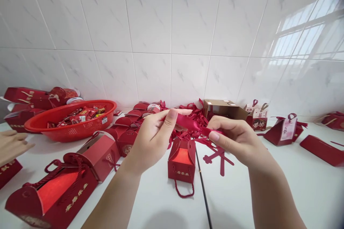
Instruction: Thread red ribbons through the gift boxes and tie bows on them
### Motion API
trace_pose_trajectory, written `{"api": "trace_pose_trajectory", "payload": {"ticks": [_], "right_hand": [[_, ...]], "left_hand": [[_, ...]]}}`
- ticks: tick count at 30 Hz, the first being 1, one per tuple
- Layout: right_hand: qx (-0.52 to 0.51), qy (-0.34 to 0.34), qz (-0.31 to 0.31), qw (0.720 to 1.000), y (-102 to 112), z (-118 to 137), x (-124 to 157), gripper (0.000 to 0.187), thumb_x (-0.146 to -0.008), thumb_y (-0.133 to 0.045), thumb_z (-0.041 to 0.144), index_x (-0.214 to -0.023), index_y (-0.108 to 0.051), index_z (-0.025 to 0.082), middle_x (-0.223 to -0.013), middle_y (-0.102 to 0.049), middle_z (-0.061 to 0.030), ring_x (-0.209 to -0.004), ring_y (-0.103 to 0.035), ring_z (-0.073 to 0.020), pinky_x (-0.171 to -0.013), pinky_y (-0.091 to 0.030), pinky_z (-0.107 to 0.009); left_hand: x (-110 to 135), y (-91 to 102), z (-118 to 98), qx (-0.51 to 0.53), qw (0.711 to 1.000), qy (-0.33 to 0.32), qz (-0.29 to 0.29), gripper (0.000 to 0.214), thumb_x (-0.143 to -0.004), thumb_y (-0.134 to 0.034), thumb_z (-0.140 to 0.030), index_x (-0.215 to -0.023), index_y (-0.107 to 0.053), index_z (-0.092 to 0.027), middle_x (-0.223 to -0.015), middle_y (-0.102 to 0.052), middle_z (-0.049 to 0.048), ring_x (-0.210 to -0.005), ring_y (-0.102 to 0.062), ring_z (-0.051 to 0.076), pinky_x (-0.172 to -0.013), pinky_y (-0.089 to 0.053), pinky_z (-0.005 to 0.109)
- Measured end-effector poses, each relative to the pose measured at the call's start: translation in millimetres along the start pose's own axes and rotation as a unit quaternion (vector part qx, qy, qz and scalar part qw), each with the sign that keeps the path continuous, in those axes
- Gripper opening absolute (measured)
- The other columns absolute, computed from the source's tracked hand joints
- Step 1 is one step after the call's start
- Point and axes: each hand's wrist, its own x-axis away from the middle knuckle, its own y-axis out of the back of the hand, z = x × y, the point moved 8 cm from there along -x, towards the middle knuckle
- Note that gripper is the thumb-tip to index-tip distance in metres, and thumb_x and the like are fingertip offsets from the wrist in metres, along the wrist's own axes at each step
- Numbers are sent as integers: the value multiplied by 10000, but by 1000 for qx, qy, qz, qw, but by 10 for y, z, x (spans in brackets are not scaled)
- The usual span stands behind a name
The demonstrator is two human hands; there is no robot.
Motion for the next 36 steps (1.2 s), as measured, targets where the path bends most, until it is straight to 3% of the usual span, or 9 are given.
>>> {"api": "trace_pose_trajectory", "payload": {"ticks": [2, 4, 9, 15, 26, 29, 32, 36], "right_hand": [[10, 4, -39, 999, 10, 56, 25, 227, -819, -626, 387, -700, -605, 195, -617, -462, 14, -497, -410, -81, -373, -364, -190], [21, 6, -70, 997, 8, 105, 50, 252, -811, -637, 388, -660, -597, 190, -560, -441, 23, -469, -376, -74, -374, -329, -193], [53, 36, -172, 983, 44, 242, 133, 290, -808, -639, 374, -596, -588, 183, -495, -363, 30, -441, -291, -70, -366, -227, -215], [108, 91, -266, 954, 100, 357, 228, 280, -820, -626, 342, -587, -588, 192, -463, -325, 35, -415, -271, -73, -350, -200, -228], [214, 146, -225, 939, -53, 438, 204, 229, -813, -631, 260, -592, -634, 201, -408, -420, 38, -367, -347, -74, -329, -270, -217], [212, 137, -222, 942, -64, 411, 184, 230, -810, -636, 278, -594, -635, 198, -413, -432, 37, -369, -351, -73, -334, -279, -215], [168, 84, -201, 961, -38, 289, 126, 241, -810, -639, 337, -622, -638, 187, -441, -435, 35, -399, -361, -74, -355, -293, -211], [54, -8, -104, 993, -79, 39, 11, 321, -833, -580, 480, -745, -637, 176, -520, -451, 31, -444, -371, -71, -396, -324, -201]], "left_hand": [[41, 51, -85, -42, 999, -29, -14, 424, -923, -419, -428, -643, -627, -187, -428, -475, -29, -382, -422, 88, -382, -337, 214], [66, 53, -156, -53, 997, -53, -6, 455, -941, -380, -396, -593, -586, -187, -443, -500, -23, -370, -391, 75, -370, -314, 209], [96, 49, -239, -50, 997, -60, -1, 449, -940, -369, -366, -561, -537, -192, -492, -590, 2, -417, -525, 94, -399, -398, 194], [118, 46, -286, -109, 990, -91, -27, 465, -939, -363, -344, -521, -503, -195, -446, -569, -9, -376, -510, 84, -382, -390, 194], [149, 178, -320, -239, 947, -135, -165, 456, -929, -399, -282, -499, -520, -195, -407, -561, -21, -365, -517, 94, -409, -388, 222], [118, 163, -281, -213, 958, -114, -153, 463, -932, -392, -288, -491, -502, -195, -407, -565, -26, -361, -521, 88, -406, -398, 212], [88, 129, -234, -155, 976, -84, -126, 453, -937, -383, -303, -511, -494, -196, -415, -574, -27, -387, -546, 91, -429, -435, 201], [85, 113, -246, -102, 986, -83, -104, 441, -944, -377, -294, -529, -486, -193, -441, -574, -22, -428, -559, 86, -445, -434, 187]]}}
